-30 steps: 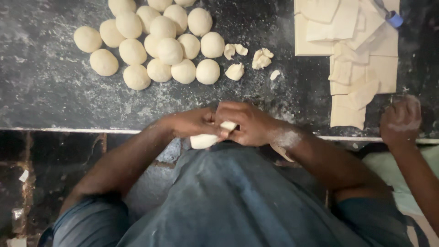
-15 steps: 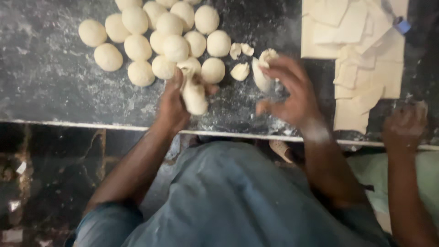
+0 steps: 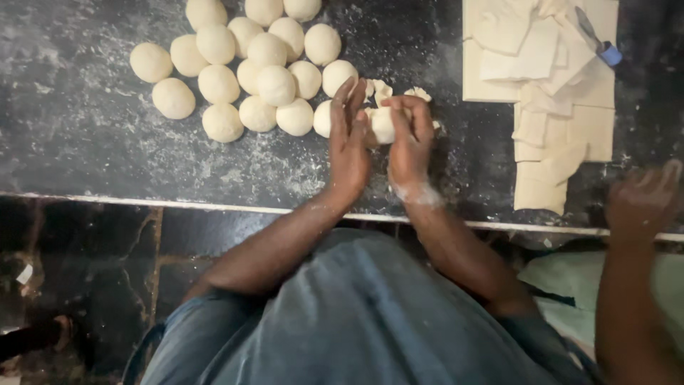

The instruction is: The person shapes dough into balls by hand and folds flat dough squares on a floured countertop.

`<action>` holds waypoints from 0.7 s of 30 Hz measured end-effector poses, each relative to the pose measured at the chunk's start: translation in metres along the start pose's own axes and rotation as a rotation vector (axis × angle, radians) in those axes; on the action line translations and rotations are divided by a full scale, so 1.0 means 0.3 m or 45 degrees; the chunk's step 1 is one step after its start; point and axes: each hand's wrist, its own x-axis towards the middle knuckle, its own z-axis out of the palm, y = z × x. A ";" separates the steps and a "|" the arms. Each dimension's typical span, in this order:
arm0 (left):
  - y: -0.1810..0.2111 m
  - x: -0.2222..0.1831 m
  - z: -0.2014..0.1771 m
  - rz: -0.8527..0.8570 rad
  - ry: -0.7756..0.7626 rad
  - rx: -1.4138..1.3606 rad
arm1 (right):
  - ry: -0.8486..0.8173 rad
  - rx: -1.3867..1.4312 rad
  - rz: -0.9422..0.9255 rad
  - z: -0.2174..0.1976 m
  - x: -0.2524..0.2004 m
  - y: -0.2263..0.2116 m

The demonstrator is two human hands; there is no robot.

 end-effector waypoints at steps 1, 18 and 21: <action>-0.010 0.003 0.008 -0.038 0.014 0.069 | -0.016 -0.267 0.096 -0.010 -0.008 0.009; 0.217 0.063 0.055 -0.328 -0.569 -0.781 | -0.421 -0.408 -1.191 0.057 -0.111 -0.353; 0.254 0.091 0.054 -0.295 -0.645 -0.934 | -0.411 -0.499 -1.293 0.003 -0.035 -0.347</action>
